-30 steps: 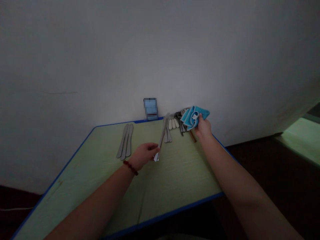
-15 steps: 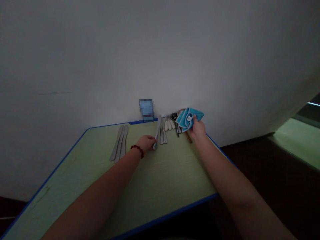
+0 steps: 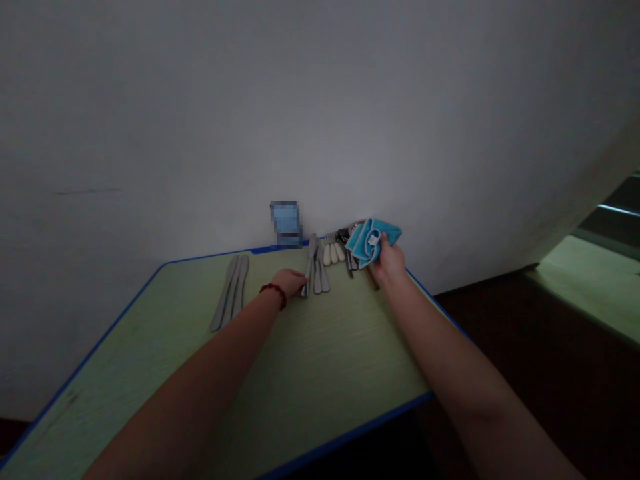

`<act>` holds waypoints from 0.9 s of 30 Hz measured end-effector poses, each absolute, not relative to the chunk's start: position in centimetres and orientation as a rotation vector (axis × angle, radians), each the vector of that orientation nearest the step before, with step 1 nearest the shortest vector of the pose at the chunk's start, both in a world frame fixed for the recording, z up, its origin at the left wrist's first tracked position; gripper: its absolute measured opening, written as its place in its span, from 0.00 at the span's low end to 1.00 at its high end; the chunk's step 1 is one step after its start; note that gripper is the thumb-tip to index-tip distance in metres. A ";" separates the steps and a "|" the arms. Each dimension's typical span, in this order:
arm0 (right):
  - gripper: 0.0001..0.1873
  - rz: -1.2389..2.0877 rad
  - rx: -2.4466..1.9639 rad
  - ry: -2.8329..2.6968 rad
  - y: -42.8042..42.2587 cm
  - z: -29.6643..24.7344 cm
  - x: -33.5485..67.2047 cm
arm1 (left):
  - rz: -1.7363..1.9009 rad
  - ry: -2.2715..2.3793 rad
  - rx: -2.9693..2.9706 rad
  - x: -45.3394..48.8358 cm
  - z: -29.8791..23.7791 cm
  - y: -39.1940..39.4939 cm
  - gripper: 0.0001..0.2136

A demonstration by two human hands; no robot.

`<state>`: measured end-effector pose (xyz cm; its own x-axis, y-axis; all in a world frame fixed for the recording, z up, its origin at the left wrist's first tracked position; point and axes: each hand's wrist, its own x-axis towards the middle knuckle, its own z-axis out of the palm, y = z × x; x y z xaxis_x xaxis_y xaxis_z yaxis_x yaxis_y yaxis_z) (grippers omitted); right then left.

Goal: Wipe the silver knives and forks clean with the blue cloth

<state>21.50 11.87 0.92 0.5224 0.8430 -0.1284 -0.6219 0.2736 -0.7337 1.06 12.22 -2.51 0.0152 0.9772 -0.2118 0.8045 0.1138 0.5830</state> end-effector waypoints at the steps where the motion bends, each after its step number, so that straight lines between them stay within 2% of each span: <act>1: 0.04 1.011 -0.822 -0.310 11.8 1.0 21.5 | 0.356 1.830 1.725 1.1 -2.4 12.3 0.08; 7: 0.05 1.003 -0.806 -0.303 11.7 1.1 21.4 | 0.219 1.842 1.717 1.4 -1.6 12.2 0.11; 13: 0.04 1.001 -0.796 -0.297 11.8 1.0 21.3 | 0.280 1.873 1.750 1.3 -2.0 12.5 0.10; 20: 0.04 1.009 -0.780 -0.311 12.0 0.8 21.4 | 0.316 1.924 1.780 1.3 -2.0 12.6 0.14; 27: 0.04 1.006 -0.780 -0.302 12.0 0.9 21.3 | 0.311 1.937 1.831 1.5 -1.8 12.4 0.14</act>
